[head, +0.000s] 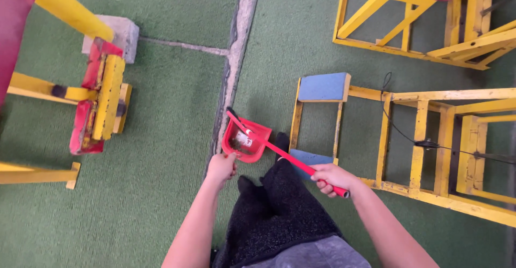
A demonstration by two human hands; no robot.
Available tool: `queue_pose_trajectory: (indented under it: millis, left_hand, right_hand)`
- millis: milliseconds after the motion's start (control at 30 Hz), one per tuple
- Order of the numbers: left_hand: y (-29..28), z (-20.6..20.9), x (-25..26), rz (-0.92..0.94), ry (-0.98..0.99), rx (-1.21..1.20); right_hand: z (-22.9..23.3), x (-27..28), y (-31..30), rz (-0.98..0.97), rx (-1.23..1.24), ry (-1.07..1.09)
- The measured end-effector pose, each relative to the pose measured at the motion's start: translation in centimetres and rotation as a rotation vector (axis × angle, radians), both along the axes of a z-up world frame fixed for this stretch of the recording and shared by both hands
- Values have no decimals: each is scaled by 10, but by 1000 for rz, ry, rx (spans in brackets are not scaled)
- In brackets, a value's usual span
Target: Sweeping the floor of a gym using a broom and a dustpan.
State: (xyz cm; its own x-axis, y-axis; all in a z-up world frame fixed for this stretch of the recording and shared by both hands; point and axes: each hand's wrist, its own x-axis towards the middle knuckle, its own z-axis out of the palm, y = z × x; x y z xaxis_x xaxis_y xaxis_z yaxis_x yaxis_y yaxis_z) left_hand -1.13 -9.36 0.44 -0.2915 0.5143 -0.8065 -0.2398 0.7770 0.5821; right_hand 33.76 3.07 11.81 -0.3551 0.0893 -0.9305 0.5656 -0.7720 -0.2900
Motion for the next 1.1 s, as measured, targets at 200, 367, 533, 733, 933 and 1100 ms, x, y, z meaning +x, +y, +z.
queue_pose_trajectory:
  millis: [200, 367, 533, 733, 933, 1100]
  left_hand:
    - [45, 21, -15, 72, -61, 11]
    - [112, 21, -12, 41, -50, 28]
    - [191, 13, -4, 57, -61, 29]
    - [279, -3, 1, -4, 13, 14]
    - [336, 14, 15, -25, 115, -86]
    - [348, 19, 17, -114, 192, -123]
  right_hand:
    - [19, -14, 56, -39, 94, 44]
    - [3, -26, 161, -95, 169, -21]
    - [-15, -21, 290, -190, 236, -50]
    - [-69, -19, 424, -330, 332, -127]
    - [-171, -38, 428, -282, 328, -198]
    - [-122, -67, 308, 289, 404, -275]
